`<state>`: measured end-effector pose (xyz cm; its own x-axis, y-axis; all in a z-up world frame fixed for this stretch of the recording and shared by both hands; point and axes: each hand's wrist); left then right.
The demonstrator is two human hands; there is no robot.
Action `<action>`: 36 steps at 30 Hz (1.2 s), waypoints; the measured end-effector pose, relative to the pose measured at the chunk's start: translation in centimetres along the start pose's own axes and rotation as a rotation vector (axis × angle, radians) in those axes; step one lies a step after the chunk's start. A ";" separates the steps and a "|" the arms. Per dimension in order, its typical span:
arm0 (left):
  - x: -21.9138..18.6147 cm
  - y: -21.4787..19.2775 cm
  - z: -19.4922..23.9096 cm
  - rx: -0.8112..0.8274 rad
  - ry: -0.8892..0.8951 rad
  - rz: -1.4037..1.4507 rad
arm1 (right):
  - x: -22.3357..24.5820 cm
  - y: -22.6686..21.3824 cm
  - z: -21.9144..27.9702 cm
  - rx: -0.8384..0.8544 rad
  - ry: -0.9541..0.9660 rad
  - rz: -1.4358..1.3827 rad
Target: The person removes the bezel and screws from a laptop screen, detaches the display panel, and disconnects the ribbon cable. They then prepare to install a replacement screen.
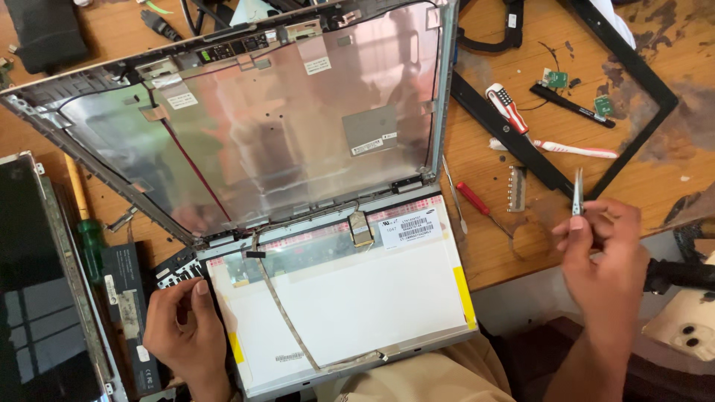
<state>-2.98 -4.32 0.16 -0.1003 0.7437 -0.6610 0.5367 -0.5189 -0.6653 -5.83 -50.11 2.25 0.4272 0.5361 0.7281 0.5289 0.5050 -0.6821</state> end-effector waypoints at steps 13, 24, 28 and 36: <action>1.0 -0.7 0.3 -0.032 0.043 -0.002 | -2.9 3.6 -0.7 0.109 -0.073 -1.235; -9.3 -1.1 -7.6 0.043 0.396 0.089 | -1.9 7.7 -0.3 0.095 -0.140 -0.889; -15.0 0.3 -10.4 0.142 0.609 0.143 | -2.2 8.4 -0.3 0.133 -0.104 -0.901; -22.7 8.1 -14.2 0.226 1.059 0.004 | -2.5 8.4 -0.4 0.155 -0.086 -0.863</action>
<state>15.52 -19.43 14.69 0.7340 0.6717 -0.1002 0.3572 -0.5073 -0.7842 -2.17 -47.55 -5.26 -0.1355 -0.0289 0.9904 0.5334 0.8402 0.0975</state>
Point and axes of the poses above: each hand's wrist, its own z-axis away from the middle knuckle, its own y-axis out of the palm, x = y × z, and after that the axes turned 10 degrees about -x, right-handed
